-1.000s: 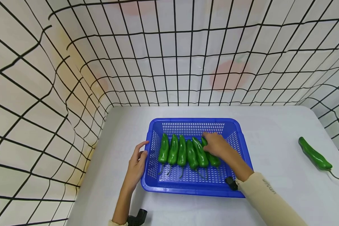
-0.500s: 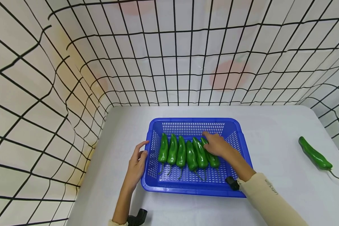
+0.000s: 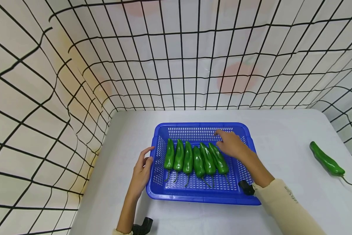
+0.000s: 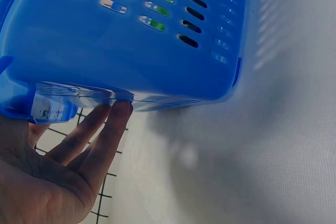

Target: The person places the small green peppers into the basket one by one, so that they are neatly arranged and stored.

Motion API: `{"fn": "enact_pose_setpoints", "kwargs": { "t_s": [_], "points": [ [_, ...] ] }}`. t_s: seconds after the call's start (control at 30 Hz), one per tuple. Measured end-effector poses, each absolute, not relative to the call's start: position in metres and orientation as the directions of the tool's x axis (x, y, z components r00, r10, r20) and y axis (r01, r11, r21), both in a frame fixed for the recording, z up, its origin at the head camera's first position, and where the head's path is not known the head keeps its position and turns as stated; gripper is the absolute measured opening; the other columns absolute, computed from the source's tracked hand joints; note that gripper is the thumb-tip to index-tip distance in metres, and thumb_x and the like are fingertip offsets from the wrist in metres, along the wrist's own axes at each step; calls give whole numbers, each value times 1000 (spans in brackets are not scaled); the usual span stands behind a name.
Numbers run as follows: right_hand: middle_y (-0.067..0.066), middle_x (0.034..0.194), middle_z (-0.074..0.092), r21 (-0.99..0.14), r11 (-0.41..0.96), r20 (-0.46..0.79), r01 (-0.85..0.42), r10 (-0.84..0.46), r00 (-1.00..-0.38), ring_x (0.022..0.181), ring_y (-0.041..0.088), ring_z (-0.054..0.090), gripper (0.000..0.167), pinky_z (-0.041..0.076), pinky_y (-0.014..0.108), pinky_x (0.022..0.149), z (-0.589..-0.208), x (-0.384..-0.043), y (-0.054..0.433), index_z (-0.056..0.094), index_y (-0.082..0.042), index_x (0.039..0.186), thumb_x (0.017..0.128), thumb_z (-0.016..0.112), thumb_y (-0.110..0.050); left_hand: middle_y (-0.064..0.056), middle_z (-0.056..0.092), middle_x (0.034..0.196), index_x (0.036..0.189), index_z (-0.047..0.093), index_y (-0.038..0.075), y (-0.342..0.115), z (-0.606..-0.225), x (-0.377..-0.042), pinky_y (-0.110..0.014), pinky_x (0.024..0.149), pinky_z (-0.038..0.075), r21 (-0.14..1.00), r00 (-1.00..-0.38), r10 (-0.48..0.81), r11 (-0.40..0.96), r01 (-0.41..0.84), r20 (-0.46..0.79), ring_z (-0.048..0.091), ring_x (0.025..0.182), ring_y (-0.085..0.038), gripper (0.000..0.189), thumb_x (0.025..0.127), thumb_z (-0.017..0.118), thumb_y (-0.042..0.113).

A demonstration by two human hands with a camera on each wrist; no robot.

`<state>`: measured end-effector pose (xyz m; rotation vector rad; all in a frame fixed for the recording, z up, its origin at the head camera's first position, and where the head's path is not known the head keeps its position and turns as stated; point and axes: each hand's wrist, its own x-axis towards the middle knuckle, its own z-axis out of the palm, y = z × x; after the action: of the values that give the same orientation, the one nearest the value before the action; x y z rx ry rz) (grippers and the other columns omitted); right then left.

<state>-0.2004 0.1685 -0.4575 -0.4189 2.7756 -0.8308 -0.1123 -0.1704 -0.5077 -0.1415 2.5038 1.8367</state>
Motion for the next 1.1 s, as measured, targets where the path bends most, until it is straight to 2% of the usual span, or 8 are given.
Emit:
{"fn": "enact_pose_setpoints", "kwargs": {
  "t_s": [0.1,0.2,0.27,0.4,0.53,0.77,0.93,1.1],
  "points": [
    [5,67,57,-588,776,-72,-227,-331,-941,47,11,40,41,31,24,43,-448,-203,181,57,4,130,91,51,-3,-21,63,121,144,46,32,-170,-508,-113,-42,71,60,950,-995,-55,297,-94,-81,68,95,-34,38,108,41,22],
    [13,81,66,-625,749,-50,-220,-320,-946,52,16,51,39,39,26,44,-436,-203,198,56,3,131,93,50,-3,-21,63,121,144,46,33,-170,-508,-113,-42,72,60,949,-995,-57,300,-93,-80,68,96,-35,39,108,41,21],
    [18,90,68,-640,740,-43,-205,-301,-953,58,20,59,38,46,29,47,-430,-202,210,56,3,131,95,49,-5,-21,63,122,144,46,33,-169,-507,-113,-43,72,60,949,-995,-61,300,-94,-79,68,96,-35,39,108,41,21],
    [22,97,67,-606,772,7,-190,-234,-972,75,30,66,35,55,38,58,-422,-200,236,57,0,130,97,50,-11,-20,63,122,144,46,33,-169,-507,-113,-42,72,60,949,-995,-65,300,-94,-78,68,96,-35,39,108,41,20],
    [28,105,65,-553,815,58,-170,-166,-984,91,40,63,33,54,51,70,-420,-196,265,58,-1,128,99,53,-14,-21,63,122,145,46,31,-170,-507,-112,-42,71,60,950,-996,-64,301,-86,-70,68,96,-35,39,107,41,20],
    [35,113,59,-506,861,36,-52,-39,-999,97,49,56,34,51,59,71,-428,-186,324,55,2,130,100,53,-14,-22,63,121,145,46,29,-170,-508,-112,-42,72,60,949,-995,-64,302,-89,-73,67,96,-35,38,107,41,21],
    [38,115,54,-472,879,2,67,77,-997,98,52,52,34,49,57,67,-440,-175,372,51,5,130,101,50,-12,-21,62,124,145,46,31,-170,-507,-111,-43,74,59,947,-995,-58,306,-96,-82,67,98,-35,38,107,41,23],
    [40,117,49,-443,872,-26,209,221,-975,102,55,46,36,43,63,75,-456,-167,412,47,8,131,100,48,-9,-21,62,124,145,46,32,-170,-506,-112,-42,73,60,949,-995,-59,301,-92,-78,67,98,-35,38,107,42,24]
  ]
}}
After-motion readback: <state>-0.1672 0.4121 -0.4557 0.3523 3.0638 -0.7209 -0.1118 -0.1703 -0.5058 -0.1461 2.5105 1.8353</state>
